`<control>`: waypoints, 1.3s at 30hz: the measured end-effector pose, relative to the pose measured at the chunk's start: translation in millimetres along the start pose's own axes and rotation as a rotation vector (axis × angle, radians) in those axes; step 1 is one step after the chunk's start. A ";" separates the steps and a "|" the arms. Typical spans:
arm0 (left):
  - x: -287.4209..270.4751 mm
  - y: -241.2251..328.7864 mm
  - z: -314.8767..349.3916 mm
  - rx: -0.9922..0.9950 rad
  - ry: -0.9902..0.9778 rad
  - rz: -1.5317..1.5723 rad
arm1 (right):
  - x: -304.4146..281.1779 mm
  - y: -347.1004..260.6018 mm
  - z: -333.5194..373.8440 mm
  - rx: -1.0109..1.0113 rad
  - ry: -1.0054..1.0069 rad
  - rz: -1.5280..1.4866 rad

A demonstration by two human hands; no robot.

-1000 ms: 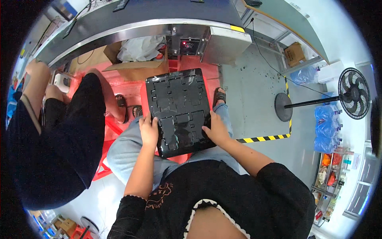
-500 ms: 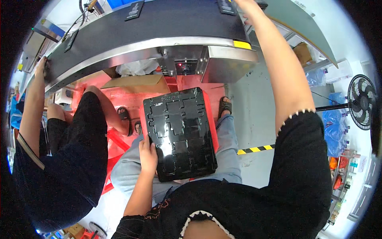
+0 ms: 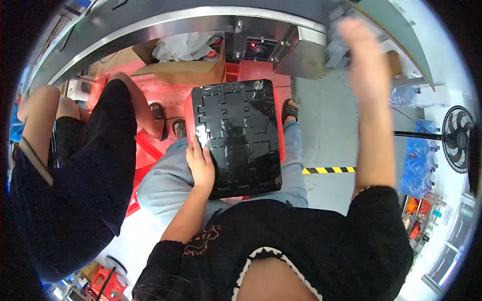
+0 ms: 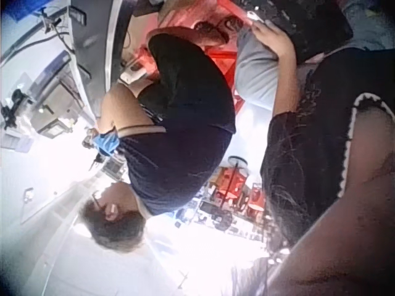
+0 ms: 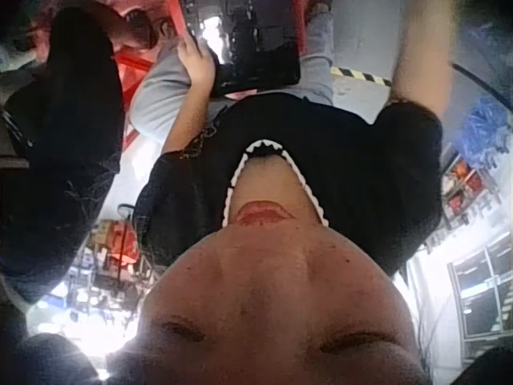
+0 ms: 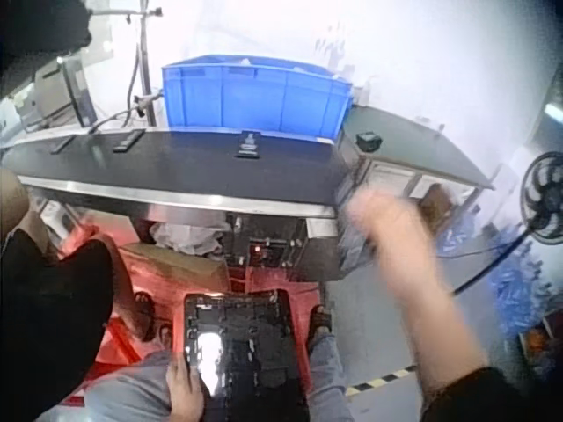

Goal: The person sits on the floor and repeatedly picks up small black batteries from a red tray, places them into a machine, and then returns them to the tray. The person handles the batteries one by one in a repetitive cycle throughout the video.

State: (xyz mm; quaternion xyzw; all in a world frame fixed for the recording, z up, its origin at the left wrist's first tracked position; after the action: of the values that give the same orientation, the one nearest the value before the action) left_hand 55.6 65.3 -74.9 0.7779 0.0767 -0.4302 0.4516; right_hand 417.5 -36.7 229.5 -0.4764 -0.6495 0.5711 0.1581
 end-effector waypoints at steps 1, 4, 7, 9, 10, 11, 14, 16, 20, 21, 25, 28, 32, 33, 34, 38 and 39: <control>0.8 4.5 0.2 0.010 0.028 -0.022 | 42.7 18.0 28.7 0.223 -0.280 0.032; 4.9 12.8 -6.4 -0.022 0.038 0.002 | 136.6 121.9 108.4 0.651 -0.441 -0.330; 5.3 19.8 -14.3 0.004 0.030 -0.077 | 179.2 237.7 133.6 0.540 -0.260 0.056; -9.7 51.5 -24.7 0.191 0.085 -0.106 | 181.4 188.3 128.9 0.147 -0.184 0.435; -10.9 75.3 -32.8 0.275 0.015 -0.110 | 173.2 162.7 127.5 0.065 -0.112 0.494; -3.8 96.4 -38.6 0.366 -0.090 -0.117 | 163.6 136.6 126.6 -0.014 -0.038 0.553; 31.0 125.4 -46.9 0.564 -0.282 -0.149 | 132.2 89.4 112.5 0.020 -0.053 0.331; 51.6 130.3 -51.2 0.645 -0.348 -0.182 | 83.4 7.9 90.1 -0.160 -0.034 0.191; 63.6 128.6 -66.6 0.797 -0.319 -0.269 | -26.3 -37.8 -2.1 -0.202 0.411 0.166; 63.4 129.1 -73.8 0.788 -0.338 -0.245 | -38.0 -36.6 -33.7 -0.325 0.498 0.199; 67.1 158.7 -100.0 0.817 -0.426 -0.091 | -99.5 129.3 -205.3 -0.177 1.045 0.859; 59.4 138.7 -103.1 0.830 -0.485 -0.200 | -6.5 193.4 -241.0 0.559 -0.109 0.426; 74.8 147.1 -86.8 1.091 -0.570 -0.358 | -67.2 139.7 -224.3 0.298 0.210 0.424; 73.1 140.9 -83.9 1.097 -0.567 -0.354 | -73.9 107.9 -211.6 0.191 0.309 0.582; 73.3 136.4 -81.6 1.115 -0.554 -0.339 | -78.1 94.9 -188.7 0.204 0.304 0.154; 64.8 118.6 -71.8 1.060 -0.495 -0.298 | -27.1 27.9 -52.5 0.219 -0.174 -0.259; 63.8 121.4 -72.2 1.054 -0.469 -0.283 | -6.8 18.9 -15.9 0.069 -0.270 -0.090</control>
State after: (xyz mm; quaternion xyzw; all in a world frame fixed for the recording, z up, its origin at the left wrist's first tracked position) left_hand 200.0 33.2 -28.8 0.7635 -0.1462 -0.6269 -0.0524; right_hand 441.1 -34.7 219.6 -0.3600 -0.6655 0.6444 0.1108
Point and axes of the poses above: each hand's wrist, its own z-axis away from the middle knuckle, its own x-axis out of the palm, y = z × x, the point moved 10 cm from there along -z, towards the middle knuckle, and after that the axes turned 12 degrees about x, right-handed, at the moved point
